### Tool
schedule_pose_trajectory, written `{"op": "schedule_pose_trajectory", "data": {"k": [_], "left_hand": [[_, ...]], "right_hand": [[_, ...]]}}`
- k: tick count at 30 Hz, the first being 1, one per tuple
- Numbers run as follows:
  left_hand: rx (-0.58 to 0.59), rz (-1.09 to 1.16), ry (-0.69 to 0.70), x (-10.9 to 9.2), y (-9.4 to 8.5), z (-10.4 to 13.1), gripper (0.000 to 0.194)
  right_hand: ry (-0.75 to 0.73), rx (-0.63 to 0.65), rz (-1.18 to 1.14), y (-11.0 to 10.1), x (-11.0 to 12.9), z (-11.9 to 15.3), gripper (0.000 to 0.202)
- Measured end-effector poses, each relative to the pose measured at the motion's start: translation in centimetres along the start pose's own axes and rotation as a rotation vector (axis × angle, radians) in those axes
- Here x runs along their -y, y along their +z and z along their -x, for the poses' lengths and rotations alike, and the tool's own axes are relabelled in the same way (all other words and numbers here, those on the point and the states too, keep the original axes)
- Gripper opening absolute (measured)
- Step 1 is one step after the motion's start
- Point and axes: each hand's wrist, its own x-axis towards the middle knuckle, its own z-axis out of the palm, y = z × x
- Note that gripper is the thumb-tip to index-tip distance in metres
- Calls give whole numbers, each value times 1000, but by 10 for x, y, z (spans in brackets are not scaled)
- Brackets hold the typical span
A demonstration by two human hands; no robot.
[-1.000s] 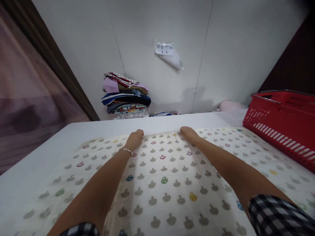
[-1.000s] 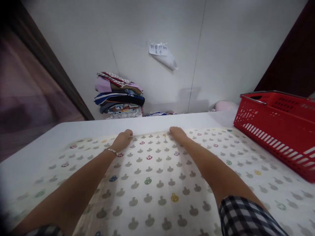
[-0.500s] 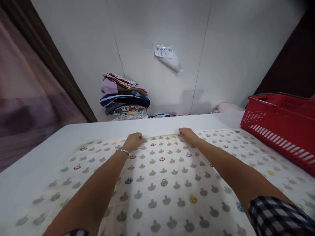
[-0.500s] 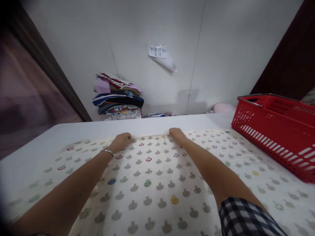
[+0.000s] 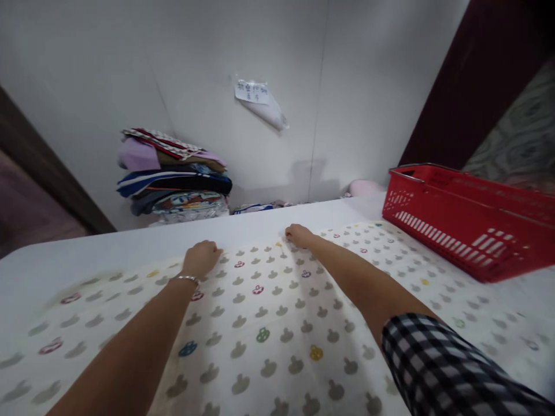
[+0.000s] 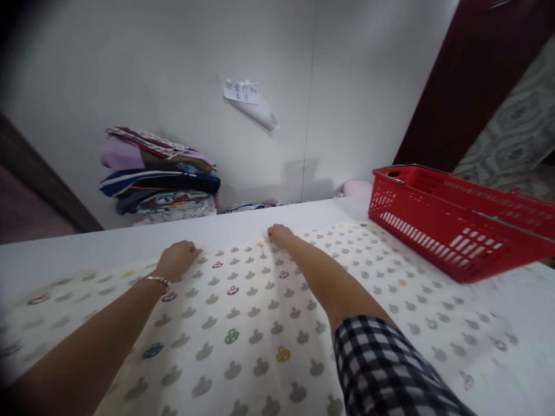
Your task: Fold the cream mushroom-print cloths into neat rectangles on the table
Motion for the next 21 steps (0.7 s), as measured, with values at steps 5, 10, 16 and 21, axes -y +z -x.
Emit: {"op": "schedule_pose_trajectory", "data": {"k": [5,10,16,21], "left_hand": [[8,-14,5,-2,0,-3,30],[8,37,-19,0,1,-2,32],[53,222,-59,5,0,-5,43],[98,225,20,4,-1,-6,40]], "right_hand": [[20,41,35,-2,-4,-7,19],[51,79,63,-4,-12,-11,21],[78,144,60,-5,-17,-17,27],[43,159,65,-7,-18,-20,28]]}}
